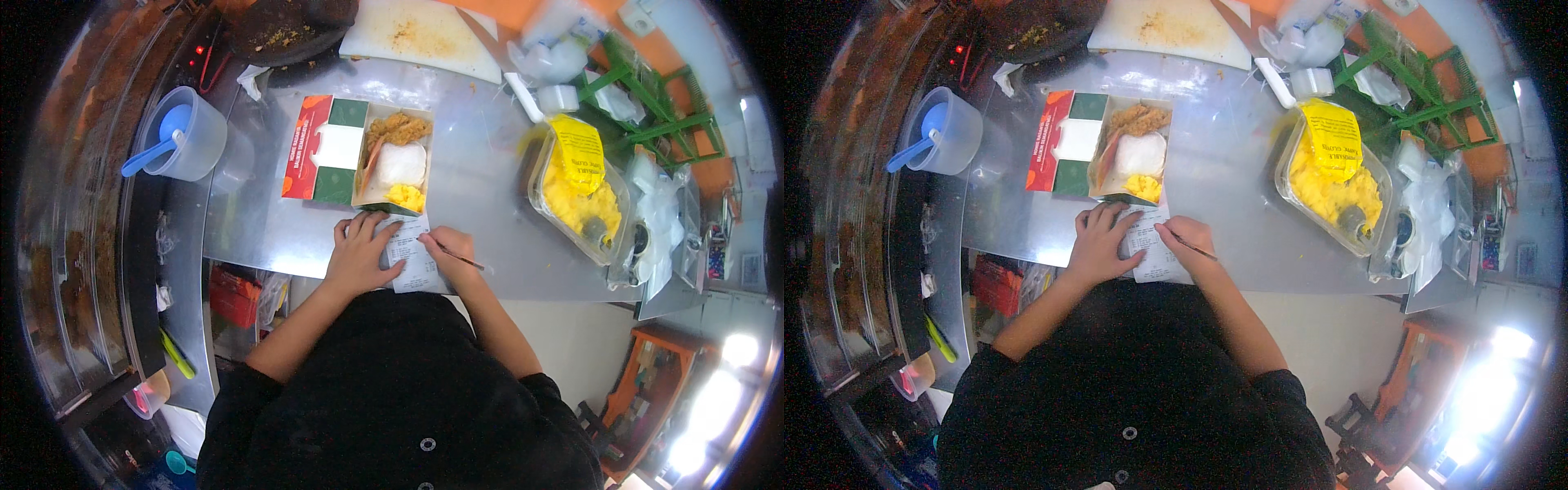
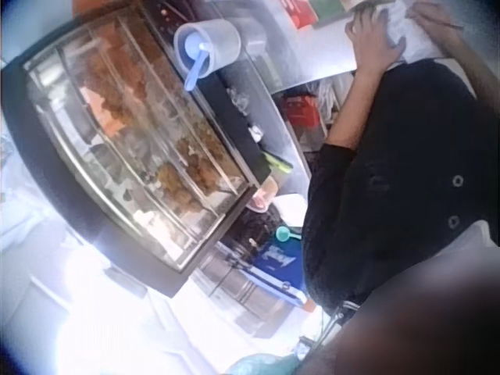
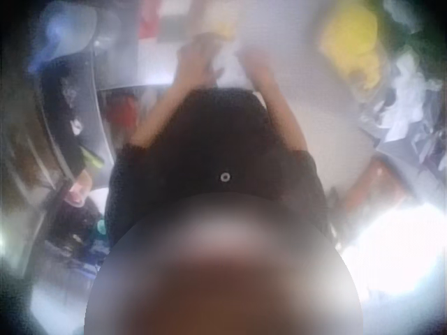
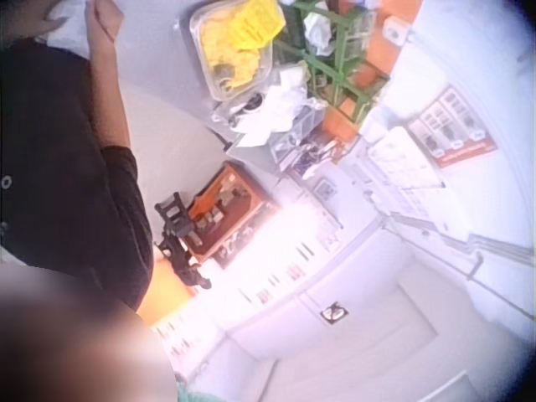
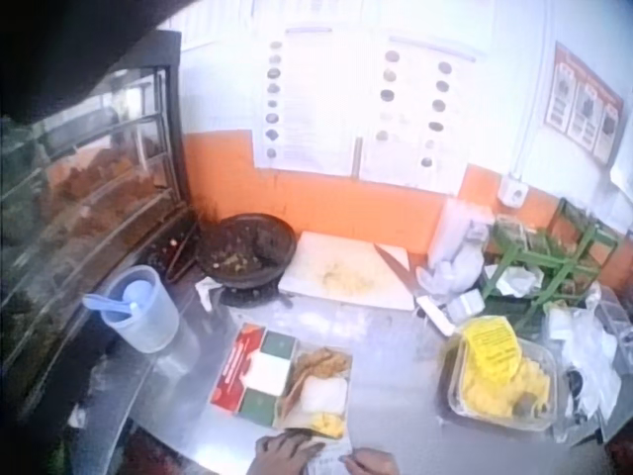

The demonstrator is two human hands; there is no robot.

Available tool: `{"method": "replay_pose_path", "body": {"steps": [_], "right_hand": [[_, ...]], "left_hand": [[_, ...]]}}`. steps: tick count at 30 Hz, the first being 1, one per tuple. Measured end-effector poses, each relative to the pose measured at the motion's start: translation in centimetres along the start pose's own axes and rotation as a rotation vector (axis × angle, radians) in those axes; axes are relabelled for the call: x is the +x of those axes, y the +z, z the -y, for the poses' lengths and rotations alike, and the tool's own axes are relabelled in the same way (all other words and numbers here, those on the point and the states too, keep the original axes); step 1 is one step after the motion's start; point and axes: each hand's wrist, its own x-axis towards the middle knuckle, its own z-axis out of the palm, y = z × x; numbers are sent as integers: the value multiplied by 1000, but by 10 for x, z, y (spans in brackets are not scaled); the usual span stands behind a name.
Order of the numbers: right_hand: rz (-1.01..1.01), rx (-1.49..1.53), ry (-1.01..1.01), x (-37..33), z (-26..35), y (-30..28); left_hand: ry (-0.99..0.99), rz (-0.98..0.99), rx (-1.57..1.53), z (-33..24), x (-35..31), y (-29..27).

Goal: The person retrieves a receipt and places it on a food warmer, then opens a cooler to take out a white rice cake. They open a takeout box, place the rice cake inside, add a portion of fried chicken, and include a yellow condiment. The person writes on the receipt, closes the box, and places it into a plastic bag.

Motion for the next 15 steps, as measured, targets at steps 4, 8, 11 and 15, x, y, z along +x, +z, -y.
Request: {"method": "replay_pose_path", "body": {"steps": [4, 8, 11, 15], "right_hand": [[10, -113, -138, 2, -2, 2], [24, -119, -244, 3, -5, 3], [22, -108, -300, 4, -5, 4], [-21, -252, -215, 1, -5, 4]], "left_hand": [[-7, 17, 2, 0, 2, 0], [-13, 5, -27, 2, 1, 1], [-12, -3, -36, 3, 1, 0], [-11, -7, -26, 2, 1, -1]]}}
